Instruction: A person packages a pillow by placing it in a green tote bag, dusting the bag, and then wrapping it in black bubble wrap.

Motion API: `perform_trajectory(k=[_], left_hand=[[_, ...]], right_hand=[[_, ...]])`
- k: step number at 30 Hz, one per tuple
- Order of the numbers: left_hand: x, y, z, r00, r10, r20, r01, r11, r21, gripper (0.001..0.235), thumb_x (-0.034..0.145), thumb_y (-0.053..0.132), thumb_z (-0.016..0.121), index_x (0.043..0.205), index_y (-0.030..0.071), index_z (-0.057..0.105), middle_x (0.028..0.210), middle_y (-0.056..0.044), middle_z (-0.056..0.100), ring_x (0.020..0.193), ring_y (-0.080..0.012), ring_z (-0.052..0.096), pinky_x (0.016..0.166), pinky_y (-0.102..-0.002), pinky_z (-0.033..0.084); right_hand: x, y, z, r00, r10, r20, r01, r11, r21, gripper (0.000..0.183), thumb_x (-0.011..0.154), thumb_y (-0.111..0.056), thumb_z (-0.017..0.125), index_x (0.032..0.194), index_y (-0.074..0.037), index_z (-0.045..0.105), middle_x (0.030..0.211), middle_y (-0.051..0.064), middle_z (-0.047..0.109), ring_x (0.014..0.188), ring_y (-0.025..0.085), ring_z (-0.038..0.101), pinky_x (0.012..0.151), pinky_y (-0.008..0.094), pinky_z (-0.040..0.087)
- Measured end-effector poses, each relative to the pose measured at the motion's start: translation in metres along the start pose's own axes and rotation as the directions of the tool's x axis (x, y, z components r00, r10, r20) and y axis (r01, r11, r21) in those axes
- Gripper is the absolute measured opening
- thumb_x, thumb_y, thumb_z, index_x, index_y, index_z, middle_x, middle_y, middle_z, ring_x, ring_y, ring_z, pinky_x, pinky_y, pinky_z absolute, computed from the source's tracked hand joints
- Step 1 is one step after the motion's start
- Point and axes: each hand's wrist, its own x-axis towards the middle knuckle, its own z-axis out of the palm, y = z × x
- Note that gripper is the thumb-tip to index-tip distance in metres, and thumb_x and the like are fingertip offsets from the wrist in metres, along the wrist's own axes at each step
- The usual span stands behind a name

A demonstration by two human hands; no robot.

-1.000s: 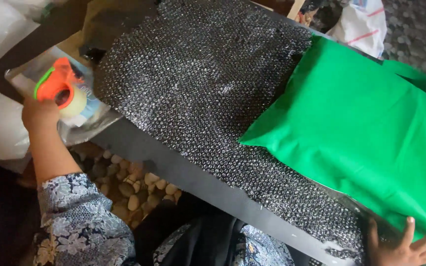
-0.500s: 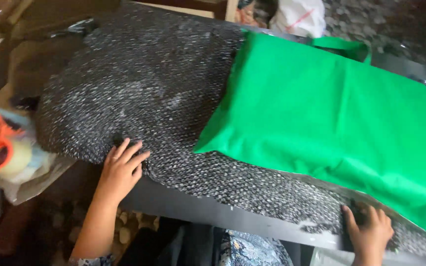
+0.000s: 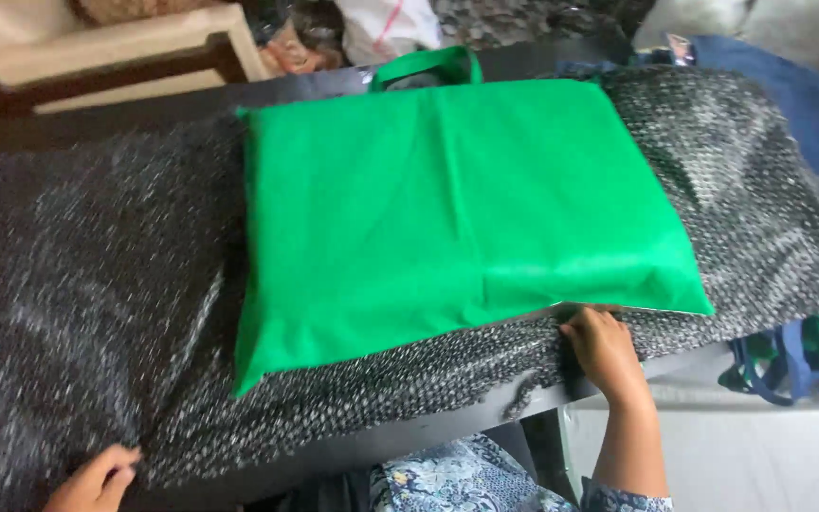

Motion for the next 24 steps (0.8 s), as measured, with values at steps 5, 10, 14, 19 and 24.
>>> perform_trajectory(k=[5, 10, 14, 19, 24], left_hand=[[-0.002, 0.117, -0.069, 0.915, -0.397, 0.064, 0.394, 0.917, 0.055, 0.040, 0.091, 0.024, 0.075, 0.126, 0.042, 0.083, 0.114, 0.011, 0.088, 0.089, -0.0164, 0.085, 0.093, -0.026, 0.058], [0.002, 0.296, -0.116, 0.967, 0.176, -0.184, -0.231, 0.913, -0.337, 0.043, 0.105, 0.023, 0.043, 0.141, 0.008, 0.062, 0.146, -0.005, 0.063, 0.139, -0.0165, 0.054, 0.121, -0.034, 0.033], [0.025, 0.381, -0.103, 0.990, -0.057, 0.130, 0.101, 0.926, -0.363, 0.072, 0.093, 0.041, 0.051, 0.162, 0.029, 0.032, 0.162, -0.008, 0.044, 0.141, -0.0253, 0.051, 0.119, -0.040, 0.034], [0.030, 0.396, -0.079, 0.945, 0.076, 0.318, 0.017, 0.961, -0.277, 0.096, 0.083, 0.063, 0.051, 0.165, 0.031, 0.014, 0.168, 0.000, 0.033, 0.150, -0.0282, 0.039, 0.123, -0.042, 0.032], [0.043, 0.370, -0.041, 0.941, 0.333, -0.052, -0.292, 0.727, -0.622, 0.078, 0.082, 0.034, 0.073, 0.152, 0.012, 0.046, 0.150, -0.006, 0.059, 0.137, -0.0203, 0.055, 0.114, -0.035, 0.040]], right_hand=[[-0.011, 0.024, -0.050, 0.995, 0.091, -0.031, -0.074, 0.934, 0.350, 0.018, 0.093, -0.029, 0.072, 0.087, -0.012, 0.072, 0.084, 0.003, 0.076, 0.078, 0.016, 0.066, 0.073, 0.034, 0.047], [0.023, 0.062, -0.096, 0.696, 0.226, -0.682, 0.193, 0.855, 0.481, 0.015, 0.112, -0.008, 0.060, 0.123, 0.001, 0.064, 0.122, 0.016, 0.064, 0.111, 0.026, 0.060, 0.095, 0.037, 0.048], [0.071, 0.053, -0.110, 0.849, 0.339, -0.405, 0.034, 0.731, 0.681, 0.044, 0.106, -0.035, 0.052, 0.136, -0.005, 0.060, 0.132, 0.017, 0.057, 0.117, 0.027, 0.058, 0.089, 0.040, 0.048], [0.105, 0.044, -0.095, 0.883, 0.465, 0.058, -0.430, 0.755, 0.494, 0.076, 0.092, -0.066, 0.052, 0.140, -0.008, 0.063, 0.136, 0.021, 0.064, 0.127, 0.037, 0.057, 0.105, 0.047, 0.040], [0.121, 0.110, -0.040, 0.932, 0.316, -0.175, -0.128, 0.741, 0.659, 0.030, 0.108, -0.039, 0.065, 0.114, -0.009, 0.066, 0.100, 0.001, 0.059, 0.093, 0.014, 0.050, 0.078, 0.036, 0.039]])
